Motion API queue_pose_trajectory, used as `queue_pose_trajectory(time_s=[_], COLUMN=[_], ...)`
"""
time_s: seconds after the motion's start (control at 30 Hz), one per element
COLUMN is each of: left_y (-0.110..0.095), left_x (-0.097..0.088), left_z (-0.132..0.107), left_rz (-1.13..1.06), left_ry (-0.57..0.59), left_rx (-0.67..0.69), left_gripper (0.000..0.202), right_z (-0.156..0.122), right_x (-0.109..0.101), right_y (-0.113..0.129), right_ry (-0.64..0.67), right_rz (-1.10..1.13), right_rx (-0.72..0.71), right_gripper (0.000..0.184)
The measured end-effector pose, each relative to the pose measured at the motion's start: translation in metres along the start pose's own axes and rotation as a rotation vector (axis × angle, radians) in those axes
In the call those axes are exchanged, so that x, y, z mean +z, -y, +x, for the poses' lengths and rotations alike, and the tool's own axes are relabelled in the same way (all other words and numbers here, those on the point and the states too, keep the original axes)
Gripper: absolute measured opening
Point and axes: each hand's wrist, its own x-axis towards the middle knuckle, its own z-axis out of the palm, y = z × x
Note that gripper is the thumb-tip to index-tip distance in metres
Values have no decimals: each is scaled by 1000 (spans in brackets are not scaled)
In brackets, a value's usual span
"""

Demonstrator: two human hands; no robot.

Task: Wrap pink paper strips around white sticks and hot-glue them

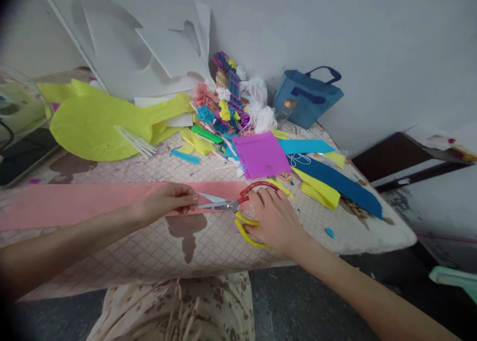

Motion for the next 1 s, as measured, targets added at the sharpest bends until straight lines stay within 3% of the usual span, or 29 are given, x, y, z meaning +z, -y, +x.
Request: queue_pose_trajectory(time_s=[0.2, 0.43, 0.6, 1.0], left_y=[2, -7, -4, -9], left_x=[-9, 10, 16, 18], left_z=[1, -3, 2, -3], left_rz=[-44, -114, -183, -18], left_ry=[3, 93, 63, 34], left_rx=[15, -84, -104, -130], left_gripper=[19, 20, 15, 14], right_z=[-2, 2, 4, 4], right_x=[2, 0, 0, 0], right_y=[-2, 2, 3, 8], right_ry=[-30, -30, -30, 25], right_rz=[8, 6, 13, 36], right_rx=[12, 6, -2, -7], right_gripper=[44, 41, 39, 41])
